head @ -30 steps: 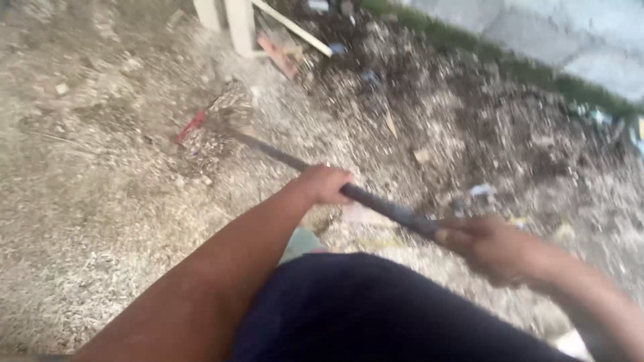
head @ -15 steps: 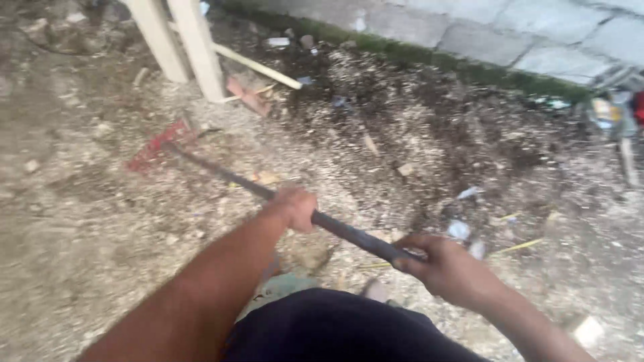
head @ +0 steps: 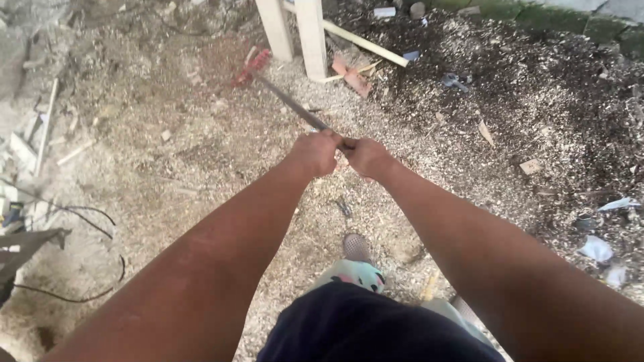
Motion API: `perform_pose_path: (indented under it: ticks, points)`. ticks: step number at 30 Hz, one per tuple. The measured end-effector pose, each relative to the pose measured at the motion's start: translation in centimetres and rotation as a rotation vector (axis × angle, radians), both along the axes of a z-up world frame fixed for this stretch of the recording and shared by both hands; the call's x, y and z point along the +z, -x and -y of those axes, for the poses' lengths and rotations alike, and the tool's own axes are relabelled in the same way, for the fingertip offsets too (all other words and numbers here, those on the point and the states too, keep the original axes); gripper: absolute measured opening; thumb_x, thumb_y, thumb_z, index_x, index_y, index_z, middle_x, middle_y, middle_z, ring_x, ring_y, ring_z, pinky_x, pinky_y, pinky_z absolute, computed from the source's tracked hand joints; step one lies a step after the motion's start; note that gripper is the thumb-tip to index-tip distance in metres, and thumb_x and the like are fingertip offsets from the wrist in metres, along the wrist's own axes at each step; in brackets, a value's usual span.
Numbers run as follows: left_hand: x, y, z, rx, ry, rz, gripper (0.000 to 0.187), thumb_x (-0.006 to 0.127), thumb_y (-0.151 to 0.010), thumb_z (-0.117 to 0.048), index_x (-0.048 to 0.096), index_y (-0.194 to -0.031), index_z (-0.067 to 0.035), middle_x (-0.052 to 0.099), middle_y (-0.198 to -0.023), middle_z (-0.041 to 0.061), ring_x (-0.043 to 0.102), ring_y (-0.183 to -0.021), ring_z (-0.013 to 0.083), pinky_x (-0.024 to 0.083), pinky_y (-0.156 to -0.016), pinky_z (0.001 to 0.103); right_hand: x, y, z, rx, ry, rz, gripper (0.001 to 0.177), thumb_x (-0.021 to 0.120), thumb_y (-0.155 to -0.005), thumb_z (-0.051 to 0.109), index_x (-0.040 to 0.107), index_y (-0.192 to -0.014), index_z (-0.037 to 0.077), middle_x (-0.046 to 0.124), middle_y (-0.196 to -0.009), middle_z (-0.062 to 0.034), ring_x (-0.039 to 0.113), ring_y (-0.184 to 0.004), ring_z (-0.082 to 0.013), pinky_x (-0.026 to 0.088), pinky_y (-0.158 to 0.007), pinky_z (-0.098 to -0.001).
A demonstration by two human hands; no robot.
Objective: Rake and gather wood shavings and debris on the ground.
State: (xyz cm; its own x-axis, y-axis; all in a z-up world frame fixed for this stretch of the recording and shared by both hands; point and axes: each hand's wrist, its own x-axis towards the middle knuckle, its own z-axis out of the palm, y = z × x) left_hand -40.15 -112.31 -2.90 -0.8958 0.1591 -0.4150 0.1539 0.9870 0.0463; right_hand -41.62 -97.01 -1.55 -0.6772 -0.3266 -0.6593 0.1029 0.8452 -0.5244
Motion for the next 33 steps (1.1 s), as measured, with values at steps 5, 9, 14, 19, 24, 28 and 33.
perform_pose_path:
  ticks: [5,9,14,19,24,28,33]
  points:
    - [0.3,-2.4,-2.0,0.006,0.004,0.194,0.057,0.069,-0.089,-0.024,0.053,-0.143,-0.017,0.058,-0.140,0.011,0.057,-0.130,0.0285,0.047,-0.108,0.044,-8.2,-3.1,-8.1,0.132,0.103,-0.397,0.047,0.046,-0.107,0.037,0.047,-0.154,0.032,0.068,-0.079,-0.0142,0.064,-0.061,-0.0253,0.056,-0.062,-0.0433]
    - [-1.4,-3.6,-7.1,0.004,-0.016,0.219,0.062,0.066,-0.089,-0.021,0.047,-0.148,-0.016,0.048,-0.151,0.011,0.051,-0.136,0.0277,0.045,-0.109,0.045,0.2,-9.3,-16.2,-0.171,0.007,0.114,0.052,0.047,-0.102,0.042,0.044,-0.154,0.047,0.058,-0.060,-0.0082,0.056,-0.049,-0.0192,0.052,-0.055,-0.0389]
    - [-3.3,-4.6,-16.3,-0.145,-0.085,0.143,0.065,0.066,-0.085,-0.015,0.045,-0.147,-0.017,0.042,-0.155,0.009,0.044,-0.140,0.0284,0.041,-0.107,0.047,6.4,-15.6,-27.2,-0.261,-0.116,0.284,0.052,0.046,-0.103,0.044,0.040,-0.154,0.052,0.050,-0.055,-0.0030,0.048,-0.046,-0.0155,0.047,-0.048,-0.0349]
    - [-1.7,-9.5,-27.3,-0.300,-0.044,0.233,0.055,0.070,-0.085,-0.019,0.054,-0.137,-0.021,0.054,-0.143,0.004,0.051,-0.136,0.0254,0.042,-0.109,0.051,12.9,-22.8,-36.9,-0.371,-0.085,0.383,0.047,0.051,-0.105,0.047,0.049,-0.151,0.049,0.036,-0.051,0.0005,0.037,-0.043,-0.0136,0.041,-0.045,-0.0321]
    - [-0.6,-12.9,-36.7,-0.422,-0.176,0.328,0.034,0.076,-0.082,-0.043,0.069,-0.109,-0.023,0.070,-0.115,0.003,0.062,-0.121,0.0249,0.038,-0.110,0.053,15.1,-29.2,-48.3,-0.383,-0.227,0.408,0.054,0.049,-0.103,0.047,0.047,-0.157,0.049,0.039,-0.061,-0.0058,0.034,-0.045,-0.0151,0.041,-0.049,-0.0379]
    - [0.8,-13.7,-40.4,-0.552,-0.178,0.379,0.028,0.077,-0.080,-0.045,0.073,-0.099,-0.025,0.073,-0.108,0.002,0.065,-0.114,0.0218,0.029,-0.116,0.050,14.5,-31.8,-51.6,-0.137,-0.137,0.007,0.054,0.047,-0.104,0.051,0.053,-0.156,0.041,0.079,-0.114,-0.0062,0.059,-0.077,-0.0012,0.052,-0.074,-0.0416]
    - [1.6,-13.1,-39.3,-0.530,-0.151,0.379,0.019,0.075,-0.082,-0.042,0.077,-0.095,-0.029,0.072,-0.105,0.001,0.055,-0.115,0.0237,0.033,-0.108,0.042,18.4,-31.0,-46.7,-0.469,-0.372,0.411,0.056,0.046,-0.098,0.053,0.047,-0.154,0.051,0.077,-0.122,-0.0065,0.065,-0.067,-0.0324,0.065,-0.091,-0.0435]
